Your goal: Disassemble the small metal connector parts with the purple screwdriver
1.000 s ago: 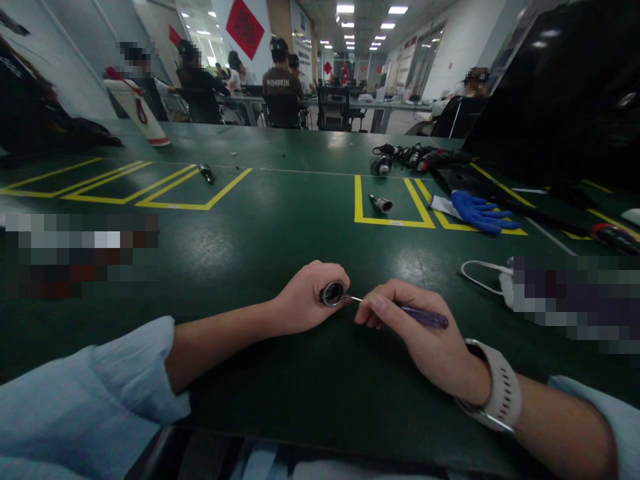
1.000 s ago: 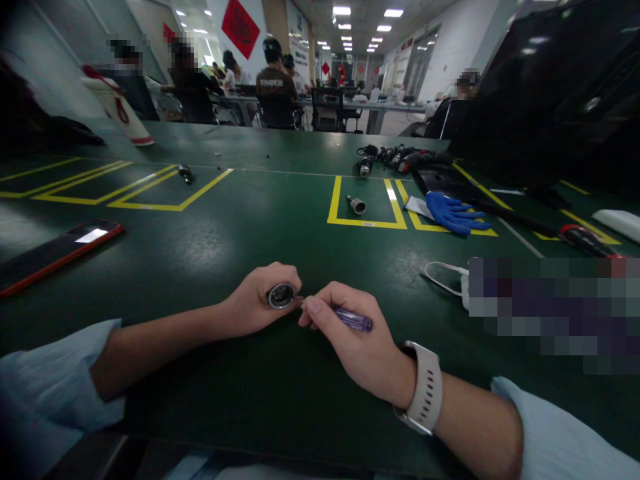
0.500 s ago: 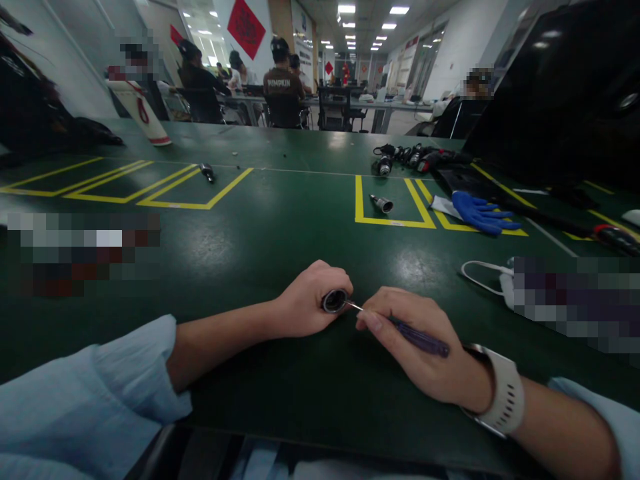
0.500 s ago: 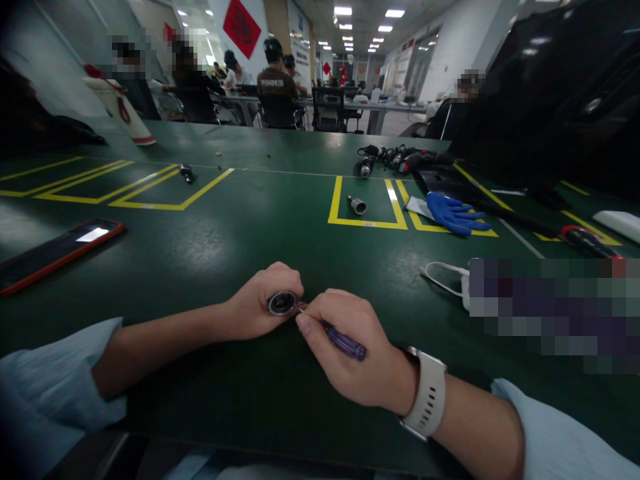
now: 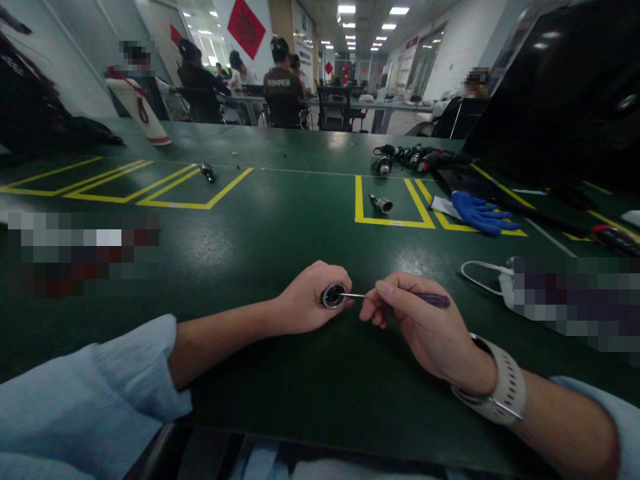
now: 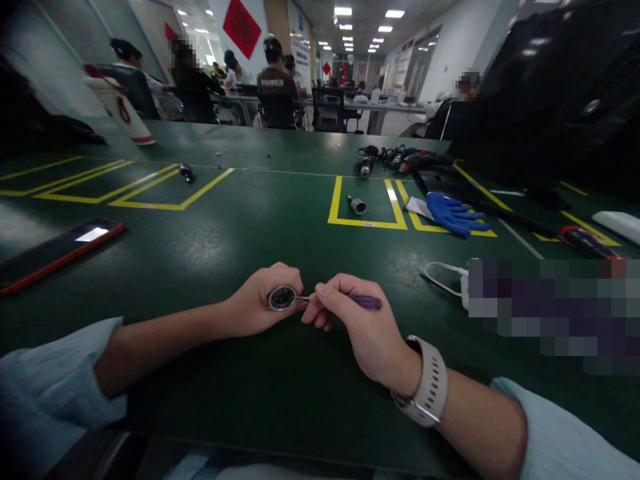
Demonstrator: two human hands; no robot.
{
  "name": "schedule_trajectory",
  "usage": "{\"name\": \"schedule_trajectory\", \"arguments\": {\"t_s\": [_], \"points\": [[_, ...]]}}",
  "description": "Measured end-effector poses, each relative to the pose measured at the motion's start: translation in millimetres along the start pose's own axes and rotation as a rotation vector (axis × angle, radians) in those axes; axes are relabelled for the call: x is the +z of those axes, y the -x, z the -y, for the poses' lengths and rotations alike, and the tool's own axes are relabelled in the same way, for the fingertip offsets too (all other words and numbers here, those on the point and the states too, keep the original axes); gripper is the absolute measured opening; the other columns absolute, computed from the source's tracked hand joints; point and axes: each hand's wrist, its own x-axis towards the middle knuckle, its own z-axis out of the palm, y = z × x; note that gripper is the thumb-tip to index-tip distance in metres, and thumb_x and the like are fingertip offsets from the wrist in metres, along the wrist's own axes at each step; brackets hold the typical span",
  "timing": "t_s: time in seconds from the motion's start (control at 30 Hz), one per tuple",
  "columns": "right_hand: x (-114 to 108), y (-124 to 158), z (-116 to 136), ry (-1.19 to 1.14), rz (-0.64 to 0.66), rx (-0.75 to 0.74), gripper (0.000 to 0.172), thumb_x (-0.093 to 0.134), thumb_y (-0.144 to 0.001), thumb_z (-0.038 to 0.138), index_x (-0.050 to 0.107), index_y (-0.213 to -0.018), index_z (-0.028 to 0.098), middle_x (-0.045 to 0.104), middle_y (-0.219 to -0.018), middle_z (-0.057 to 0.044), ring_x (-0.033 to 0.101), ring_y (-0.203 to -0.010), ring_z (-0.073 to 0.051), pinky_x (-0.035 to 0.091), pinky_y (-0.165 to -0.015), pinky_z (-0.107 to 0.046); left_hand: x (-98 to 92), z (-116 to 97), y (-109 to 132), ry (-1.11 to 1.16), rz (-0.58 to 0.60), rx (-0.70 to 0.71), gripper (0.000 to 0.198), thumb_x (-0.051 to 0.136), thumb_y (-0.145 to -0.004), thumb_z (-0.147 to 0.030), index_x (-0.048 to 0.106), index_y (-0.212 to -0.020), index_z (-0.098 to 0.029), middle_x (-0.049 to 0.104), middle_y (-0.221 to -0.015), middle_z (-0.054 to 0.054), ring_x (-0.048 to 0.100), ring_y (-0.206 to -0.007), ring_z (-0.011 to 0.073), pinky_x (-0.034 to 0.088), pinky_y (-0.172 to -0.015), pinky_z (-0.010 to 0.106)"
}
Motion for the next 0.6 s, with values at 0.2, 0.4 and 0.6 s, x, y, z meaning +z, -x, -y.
{"name": "schedule_trajectory", "arguments": {"t_s": [0.2,0.4,0.6], "points": [[3,7,7,0.433,0.021,-0.213,0.025,0.054,-0.088,0.029,0.066,-0.072,0.015,0.065,-0.069,-0.004,0.059,-0.065,-0.014,0.045,-0.06,-0.027,0.6,0,1,-0.029,-0.021,-0.037,0.012,0.056,-0.079,-0.021,0.05,-0.069,-0.016,0.055,-0.064,-0.003,0.052,-0.06,0.0107,0.037,-0.068,0.028],[3,3,3,0.236,0.039,-0.081,0.024,0.056,-0.086,0.03,0.065,-0.07,0.015,0.066,-0.069,-0.003,0.058,-0.063,-0.013,0.045,-0.059,-0.026,1.1,2,1,-0.077,-0.008,0.018,0.009,0.055,-0.079,-0.017,0.051,-0.07,-0.015,0.055,-0.064,-0.003,0.053,-0.062,0.0113,0.037,-0.069,0.028],[5,-3,0,-0.167,-0.032,0.067,0.02,0.06,-0.083,0.028,0.064,-0.069,0.015,0.068,-0.068,-0.003,0.058,-0.06,-0.011,0.044,-0.056,-0.023,-0.2,-3,0,0.066,-0.113,-0.058,0.016,0.06,-0.077,-0.019,0.049,-0.066,-0.015,0.051,-0.063,-0.003,0.047,-0.057,0.0089,0.037,-0.059,0.023]]}}
